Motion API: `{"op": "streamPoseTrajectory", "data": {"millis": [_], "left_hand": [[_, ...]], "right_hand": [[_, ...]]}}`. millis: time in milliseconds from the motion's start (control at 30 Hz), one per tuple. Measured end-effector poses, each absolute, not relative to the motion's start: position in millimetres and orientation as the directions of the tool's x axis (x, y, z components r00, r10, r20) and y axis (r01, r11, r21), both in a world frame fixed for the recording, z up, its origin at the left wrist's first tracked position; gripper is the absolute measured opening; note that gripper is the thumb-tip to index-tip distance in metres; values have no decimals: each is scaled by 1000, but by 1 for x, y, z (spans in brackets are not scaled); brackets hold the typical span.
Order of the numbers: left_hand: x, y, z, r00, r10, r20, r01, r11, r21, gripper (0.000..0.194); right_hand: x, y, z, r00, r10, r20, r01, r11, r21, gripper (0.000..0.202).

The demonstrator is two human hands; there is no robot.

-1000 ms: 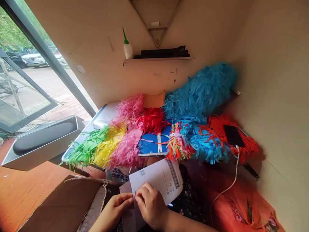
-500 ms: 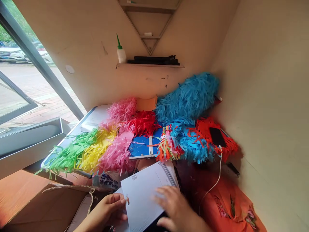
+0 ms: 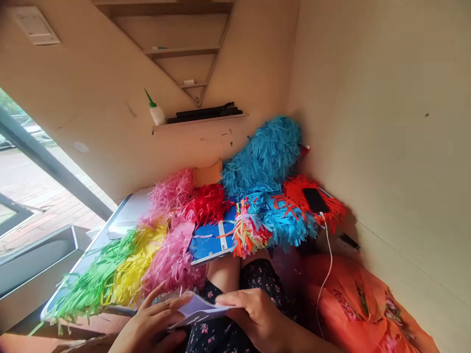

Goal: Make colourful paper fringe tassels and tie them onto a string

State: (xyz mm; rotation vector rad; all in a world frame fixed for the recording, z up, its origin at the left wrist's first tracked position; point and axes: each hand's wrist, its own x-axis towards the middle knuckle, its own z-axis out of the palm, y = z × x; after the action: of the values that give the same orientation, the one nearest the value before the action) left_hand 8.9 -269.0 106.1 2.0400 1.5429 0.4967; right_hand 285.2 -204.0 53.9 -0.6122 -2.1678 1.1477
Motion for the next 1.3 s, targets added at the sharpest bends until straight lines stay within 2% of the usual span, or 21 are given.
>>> {"op": "streamPoseTrajectory", "data": {"millis": [33, 100, 167, 200, 300, 400, 500, 600, 667, 700, 767, 800, 833, 867, 900, 1000, 1100, 1233, 1300], "left_hand": [[12, -264, 107, 282, 960, 1, 780, -230, 582, 14], [21, -256, 111, 311, 949, 51, 782, -286, 554, 15], [33, -249, 119, 381, 923, 51, 752, -341, 565, 14], [39, -246, 123, 417, 908, 34, 735, -359, 575, 14], [53, -235, 129, 505, 863, -7, 698, -403, 592, 16], [57, -220, 115, 551, 831, 74, 625, -471, 622, 15], [52, -211, 95, 584, 780, 223, 508, -566, 649, 6], [52, -216, 90, 509, 800, 317, 472, -568, 674, 8], [58, -224, 87, 259, 890, 376, 511, -457, 728, 14], [63, -228, 83, 90, 916, 392, 505, -381, 775, 27], [76, -229, 64, -153, 928, 341, 378, -264, 888, 69], [83, -227, 51, -177, 944, 279, 261, -228, 938, 84], [91, -223, 37, -121, 971, 208, 137, -191, 972, 90], [97, -217, 23, -67, 987, 149, 83, -143, 986, 95], [103, -211, 11, -93, 987, 129, 95, -121, 988, 98], [115, -193, -6, -177, 970, 166, 226, -124, 966, 102], [118, -188, -2, -69, 965, 252, 314, -219, 924, 106], [121, -199, 3, -23, 933, 359, 477, -305, 824, 106], [121, -207, 1, 7, 922, 387, 505, -337, 794, 104]], "right_hand": [[286, -204, 53, -647, 689, 326, 134, 524, -841, 41], [291, -201, 51, -505, 736, 451, 166, 595, -786, 46], [300, -193, 58, -465, 693, 551, 174, 682, -711, 48], [308, -188, 66, -506, 655, 561, 163, 711, -684, 46], [334, -169, 101, -753, 450, 479, 53, 768, -638, 49], [354, -153, 136, -917, 234, 322, 19, 835, -550, 45], [363, -142, 154, -965, 193, 176, 85, 870, -485, 42], [365, -134, 158, -977, 143, 159, 32, 832, -553, 50], [367, -130, 156, -965, 148, 218, -7, 811, -585, 55], [369, -130, 154, -955, 167, 246, -11, 807, -591, 57], [372, -129, 149, -926, 230, 301, 16, 816, -577, 59], [374, -129, 145, -909, 273, 315, 53, 826, -561, 60], [375, -129, 142, -892, 318, 320, 102, 833, -544, 60], [376, -129, 138, -877, 359, 319, 149, 835, -529, 60], [377, -129, 134, -863, 390, 320, 181, 832, -524, 60], [379, -129, 129, -858, 412, 307, 176, 797, -578, 58], [380, -132, 129, -871, 393, 293, 141, 773, -618, 56], [383, -143, 129, -876, 382, 295, 151, 797, -585, 55], [385, -149, 128, -876, 394, 277, 189, 811, -554, 53]]}}
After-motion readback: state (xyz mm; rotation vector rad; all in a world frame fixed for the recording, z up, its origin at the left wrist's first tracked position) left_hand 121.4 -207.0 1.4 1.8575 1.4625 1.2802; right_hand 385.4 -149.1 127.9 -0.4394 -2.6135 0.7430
